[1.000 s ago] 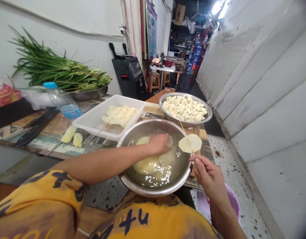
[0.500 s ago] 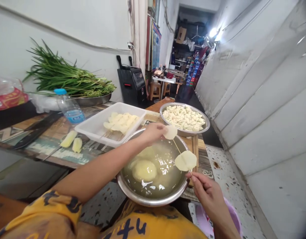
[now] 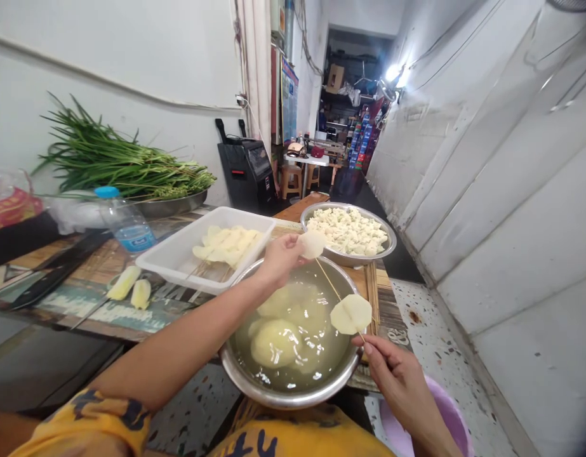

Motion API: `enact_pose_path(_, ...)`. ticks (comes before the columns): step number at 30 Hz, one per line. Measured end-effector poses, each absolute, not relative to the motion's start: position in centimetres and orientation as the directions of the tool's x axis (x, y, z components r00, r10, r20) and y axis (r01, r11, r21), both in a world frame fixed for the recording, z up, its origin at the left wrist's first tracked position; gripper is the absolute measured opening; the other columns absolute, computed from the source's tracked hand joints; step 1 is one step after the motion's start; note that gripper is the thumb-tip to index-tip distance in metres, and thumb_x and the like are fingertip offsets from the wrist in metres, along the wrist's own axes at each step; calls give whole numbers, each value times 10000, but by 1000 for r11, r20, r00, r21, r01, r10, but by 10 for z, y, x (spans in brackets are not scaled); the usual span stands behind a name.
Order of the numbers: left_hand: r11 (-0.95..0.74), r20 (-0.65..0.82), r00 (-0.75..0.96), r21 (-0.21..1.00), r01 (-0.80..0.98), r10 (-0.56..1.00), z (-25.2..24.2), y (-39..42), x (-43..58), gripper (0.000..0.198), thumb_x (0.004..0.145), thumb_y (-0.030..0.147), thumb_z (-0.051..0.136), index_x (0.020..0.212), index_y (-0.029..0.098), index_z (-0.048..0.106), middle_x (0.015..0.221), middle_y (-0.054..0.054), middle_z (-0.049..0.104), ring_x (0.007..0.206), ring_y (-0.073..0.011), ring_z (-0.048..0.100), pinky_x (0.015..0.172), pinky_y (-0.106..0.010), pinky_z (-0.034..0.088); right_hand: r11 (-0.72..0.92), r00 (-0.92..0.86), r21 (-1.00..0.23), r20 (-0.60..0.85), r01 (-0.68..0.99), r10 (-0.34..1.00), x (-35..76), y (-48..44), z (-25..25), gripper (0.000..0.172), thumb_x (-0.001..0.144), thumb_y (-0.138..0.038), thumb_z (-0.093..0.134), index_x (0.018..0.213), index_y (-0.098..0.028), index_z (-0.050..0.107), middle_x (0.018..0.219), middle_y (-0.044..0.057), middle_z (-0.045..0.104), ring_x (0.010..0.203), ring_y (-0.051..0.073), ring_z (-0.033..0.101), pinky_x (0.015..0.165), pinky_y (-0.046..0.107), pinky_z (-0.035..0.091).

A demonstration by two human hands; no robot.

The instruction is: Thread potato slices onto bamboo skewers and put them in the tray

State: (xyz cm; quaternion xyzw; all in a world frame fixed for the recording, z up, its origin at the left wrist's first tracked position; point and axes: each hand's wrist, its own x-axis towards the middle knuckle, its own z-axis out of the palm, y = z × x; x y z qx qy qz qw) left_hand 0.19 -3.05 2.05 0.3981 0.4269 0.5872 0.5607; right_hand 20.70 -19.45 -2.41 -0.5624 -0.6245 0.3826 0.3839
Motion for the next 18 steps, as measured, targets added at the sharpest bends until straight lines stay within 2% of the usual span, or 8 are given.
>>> enact_pose_path(4, 9, -19, -25, 940, -340, 1000, 22, -32, 2, 264, 592, 170, 705, 804, 112, 558, 763, -50, 652, 688, -148, 622, 661, -314, 527, 66, -78, -917, 38, 393, 996, 208, -194, -25, 362, 881, -425, 437, 982, -133, 627, 512, -63, 263, 453, 97, 240, 424, 220, 167)
enact_pose_path(8, -36, 26, -37, 950, -310, 999, 23, -35, 3, 255, 586, 204, 713, 772, 114, 563, 747, -28, 640, 699, -140, 610, 688, -309, 511, 45, -77, -934, 19, 353, 997, 208, -194, -23, 366, 886, -432, 429, 989, -129, 608, 509, -73, 236, 445, 90, 221, 421, 219, 152)
enact_pose_path(13, -154, 142, -82, 975, -161, 986, 16, -32, 2, 232, 608, 267, 699, 770, 132, 602, 726, -8, 641, 691, -117, 584, 676, -245, 460, 36, -63, -945, 17, 326, 998, 206, -195, -22, 368, 884, -446, 429, 979, -130, 590, 506, -79, 228, 441, 86, 209, 417, 219, 138)
enact_pose_path(18, -198, 191, -93, 977, -81, 977, 8, -29, 1, 238, 621, 284, 682, 806, 149, 617, 788, -24, 674, 757, -145, 608, 723, -257, 455, 31, -66, -961, 13, 276, 998, 203, -194, -21, 348, 876, -444, 448, 947, -138, 596, 512, -75, 243, 444, 87, 217, 411, 215, 135)
